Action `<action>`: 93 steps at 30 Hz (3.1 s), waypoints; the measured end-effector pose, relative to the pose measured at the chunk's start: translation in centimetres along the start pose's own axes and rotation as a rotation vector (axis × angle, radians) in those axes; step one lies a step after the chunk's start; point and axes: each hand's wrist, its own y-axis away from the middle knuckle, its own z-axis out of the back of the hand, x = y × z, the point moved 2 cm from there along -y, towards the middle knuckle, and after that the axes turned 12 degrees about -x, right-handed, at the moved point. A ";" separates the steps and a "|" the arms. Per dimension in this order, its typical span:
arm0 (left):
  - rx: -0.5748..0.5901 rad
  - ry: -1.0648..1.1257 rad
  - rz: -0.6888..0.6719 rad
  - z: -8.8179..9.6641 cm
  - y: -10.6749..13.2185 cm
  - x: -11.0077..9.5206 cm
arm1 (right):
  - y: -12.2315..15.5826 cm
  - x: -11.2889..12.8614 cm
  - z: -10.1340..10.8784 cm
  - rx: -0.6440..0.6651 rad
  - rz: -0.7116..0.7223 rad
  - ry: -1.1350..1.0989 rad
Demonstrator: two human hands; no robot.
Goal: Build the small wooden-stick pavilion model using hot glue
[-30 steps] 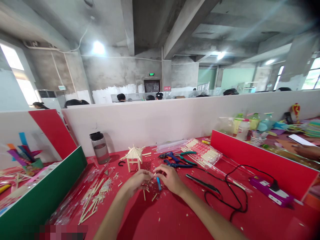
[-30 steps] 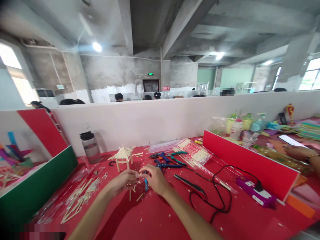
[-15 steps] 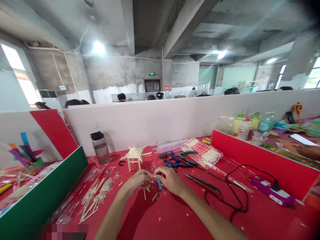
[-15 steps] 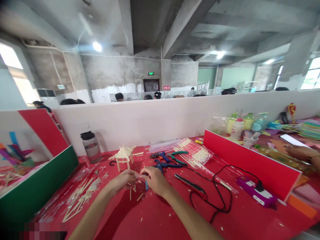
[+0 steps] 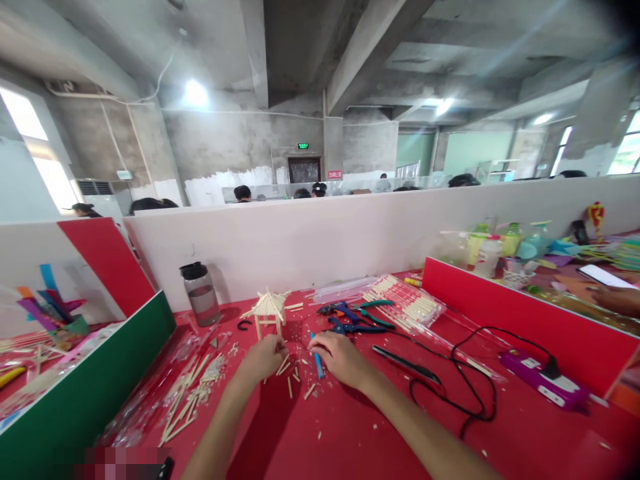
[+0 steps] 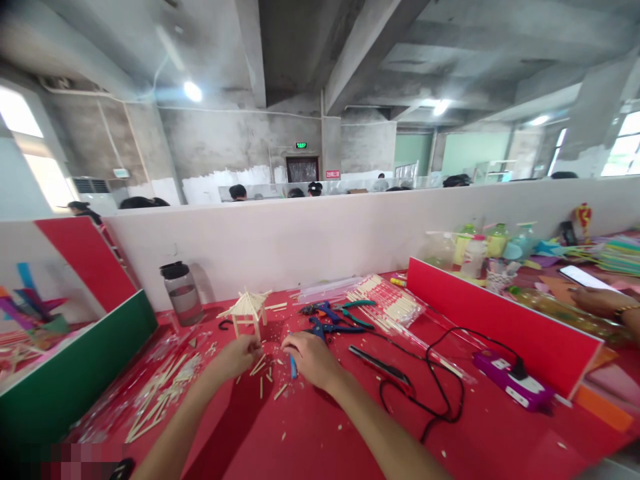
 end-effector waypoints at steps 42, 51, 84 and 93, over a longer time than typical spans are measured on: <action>-0.003 0.016 -0.451 0.3 1.1 -3.7 | 0.1 -0.9 -1.0 -0.088 -0.173 -0.131; -0.033 0.032 -0.474 0.0 1.4 -4.1 | 0.1 -0.8 -1.1 -0.115 -0.168 -0.135; 0.105 -0.166 -0.531 -3.2 0.5 -0.6 | 0.3 -1.0 -1.2 -0.067 -0.114 0.039; 0.086 -0.162 -0.501 -2.3 0.3 -0.8 | 0.3 -1.2 -1.3 -0.041 -0.106 0.078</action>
